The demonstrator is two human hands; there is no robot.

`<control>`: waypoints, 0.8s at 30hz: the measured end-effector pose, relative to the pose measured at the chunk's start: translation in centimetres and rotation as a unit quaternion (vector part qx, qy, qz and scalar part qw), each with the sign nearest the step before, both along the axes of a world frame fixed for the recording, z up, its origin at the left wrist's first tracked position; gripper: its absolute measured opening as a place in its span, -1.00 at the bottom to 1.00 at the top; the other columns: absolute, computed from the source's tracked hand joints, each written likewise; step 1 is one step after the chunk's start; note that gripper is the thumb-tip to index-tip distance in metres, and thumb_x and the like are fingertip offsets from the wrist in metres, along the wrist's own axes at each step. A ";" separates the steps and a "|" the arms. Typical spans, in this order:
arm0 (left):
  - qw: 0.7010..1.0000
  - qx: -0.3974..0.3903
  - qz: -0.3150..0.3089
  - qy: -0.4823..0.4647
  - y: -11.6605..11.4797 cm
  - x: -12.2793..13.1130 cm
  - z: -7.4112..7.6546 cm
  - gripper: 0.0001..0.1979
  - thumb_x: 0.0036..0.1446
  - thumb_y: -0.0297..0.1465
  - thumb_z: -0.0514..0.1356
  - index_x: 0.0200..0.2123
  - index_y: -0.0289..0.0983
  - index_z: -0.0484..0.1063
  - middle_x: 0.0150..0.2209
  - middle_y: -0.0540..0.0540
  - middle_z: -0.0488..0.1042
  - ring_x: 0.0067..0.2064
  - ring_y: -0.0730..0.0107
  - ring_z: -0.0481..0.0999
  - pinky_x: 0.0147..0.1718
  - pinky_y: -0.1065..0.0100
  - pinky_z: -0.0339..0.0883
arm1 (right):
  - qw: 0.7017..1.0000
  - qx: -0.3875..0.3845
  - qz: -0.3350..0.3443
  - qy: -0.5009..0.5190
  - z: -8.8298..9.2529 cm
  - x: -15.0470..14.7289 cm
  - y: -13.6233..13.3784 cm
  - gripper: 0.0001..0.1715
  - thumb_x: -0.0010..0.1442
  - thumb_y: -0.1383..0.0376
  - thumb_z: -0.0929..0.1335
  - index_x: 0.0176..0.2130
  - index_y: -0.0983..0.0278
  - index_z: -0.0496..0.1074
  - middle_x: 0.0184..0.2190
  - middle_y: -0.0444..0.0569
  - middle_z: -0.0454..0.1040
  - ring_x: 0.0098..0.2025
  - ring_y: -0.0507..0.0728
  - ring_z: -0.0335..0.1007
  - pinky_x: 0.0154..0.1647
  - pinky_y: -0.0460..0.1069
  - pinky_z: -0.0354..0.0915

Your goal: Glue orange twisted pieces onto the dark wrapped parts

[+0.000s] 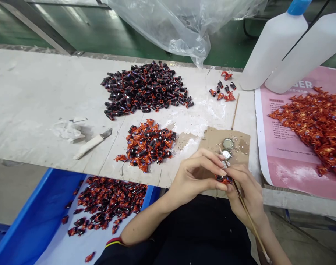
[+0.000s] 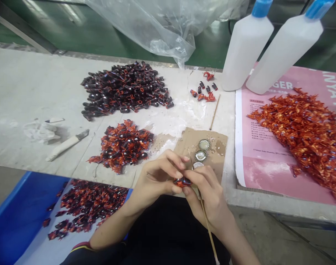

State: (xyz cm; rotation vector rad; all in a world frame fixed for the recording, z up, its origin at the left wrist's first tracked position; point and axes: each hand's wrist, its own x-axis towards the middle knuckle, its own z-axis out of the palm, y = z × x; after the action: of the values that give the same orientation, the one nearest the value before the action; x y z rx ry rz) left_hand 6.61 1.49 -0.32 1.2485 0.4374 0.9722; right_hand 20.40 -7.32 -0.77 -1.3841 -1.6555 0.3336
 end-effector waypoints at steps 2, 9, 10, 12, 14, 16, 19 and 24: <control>0.999 -0.027 -0.012 -0.017 -0.2 0.1 0.0 -0.86 -0.07 -0.39 0.47 -0.41 -0.22 0.59 -0.32 -0.04 0.53 -0.09 0.39 0.59 0.02 0.34 0.49 | 1.000 0.013 0.009 -0.004 0.0 0.1 0.1 -0.81 0.28 0.40 0.28 -0.09 0.21 0.34 -0.34 -0.08 0.43 -0.30 0.07 0.34 -0.30 -0.02 0.32; 0.997 -0.059 -0.025 -0.050 -0.8 0.3 -0.1 -0.85 -0.06 -0.44 0.46 -0.37 -0.20 0.59 -0.34 0.00 0.54 -0.08 0.43 0.59 0.03 0.39 0.47 | 0.999 0.048 -0.014 -0.022 0.1 0.0 0.1 -0.86 0.27 0.43 0.28 -0.17 0.21 0.35 -0.42 -0.10 0.42 -0.32 0.08 0.31 -0.30 0.00 0.29; 0.997 -0.058 -0.022 -0.048 -0.9 0.4 -0.2 -0.85 -0.06 -0.44 0.46 -0.37 -0.20 0.59 -0.34 -0.01 0.54 -0.08 0.41 0.60 0.02 0.37 0.47 | 0.998 0.047 -0.018 -0.023 0.1 0.0 0.1 -0.85 0.27 0.43 0.27 -0.18 0.21 0.35 -0.42 -0.11 0.43 -0.32 0.08 0.31 -0.30 0.00 0.30; 0.997 -0.056 -0.019 -0.047 -0.9 0.5 -0.3 -0.85 -0.05 -0.43 0.46 -0.35 -0.20 0.59 -0.34 -0.01 0.55 -0.08 0.39 0.60 0.02 0.35 0.48 | 0.999 0.044 -0.021 -0.025 0.2 0.0 0.1 -0.85 0.27 0.43 0.27 -0.18 0.21 0.35 -0.42 -0.11 0.43 -0.32 0.08 0.32 -0.30 0.00 0.30; 0.997 -0.048 -0.018 -0.049 -0.9 0.6 -0.4 -0.84 -0.03 -0.42 0.45 -0.33 -0.19 0.60 -0.32 -0.02 0.57 -0.08 0.38 0.61 0.02 0.35 0.49 | 0.999 0.047 -0.018 -0.021 0.2 0.0 0.1 -0.86 0.28 0.42 0.27 -0.17 0.21 0.35 -0.42 -0.11 0.43 -0.32 0.08 0.32 -0.30 0.00 0.30; 0.999 -0.028 -0.021 -0.040 -0.9 0.6 -0.4 -0.83 0.00 -0.38 0.43 -0.28 -0.19 0.60 -0.27 -0.06 0.59 -0.08 0.37 0.61 0.00 0.36 0.50 | 0.999 0.047 -0.014 -0.013 0.1 0.0 0.1 -0.86 0.29 0.40 0.28 -0.15 0.21 0.35 -0.42 -0.11 0.43 -0.31 0.08 0.32 -0.30 0.00 0.31; 1.000 0.003 -0.017 -0.022 -1.0 0.6 -0.4 -0.83 0.06 -0.33 0.39 -0.23 -0.20 0.61 -0.23 -0.11 0.62 -0.09 0.31 0.63 -0.03 0.32 0.53 | 0.999 0.038 -0.011 0.002 0.1 0.0 0.1 -0.84 0.29 0.38 0.28 -0.12 0.20 0.37 -0.41 -0.11 0.44 -0.31 0.08 0.34 -0.30 0.00 0.32; 0.999 0.038 0.033 0.005 -1.4 0.2 0.0 -0.85 0.05 -0.33 0.40 -0.29 -0.23 0.60 -0.28 -0.12 0.63 -0.18 0.33 0.64 -0.13 0.36 0.55 | 1.000 0.017 0.006 0.012 0.0 0.2 0.0 -0.86 0.30 0.34 0.28 -0.13 0.18 0.39 -0.40 -0.10 0.45 -0.32 0.09 0.35 -0.32 0.01 0.32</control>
State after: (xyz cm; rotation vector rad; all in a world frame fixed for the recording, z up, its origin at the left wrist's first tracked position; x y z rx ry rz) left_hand 6.82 0.11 -0.32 1.3146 0.4542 1.0472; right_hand 20.61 -7.35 -0.82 -1.3409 -1.6442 0.3273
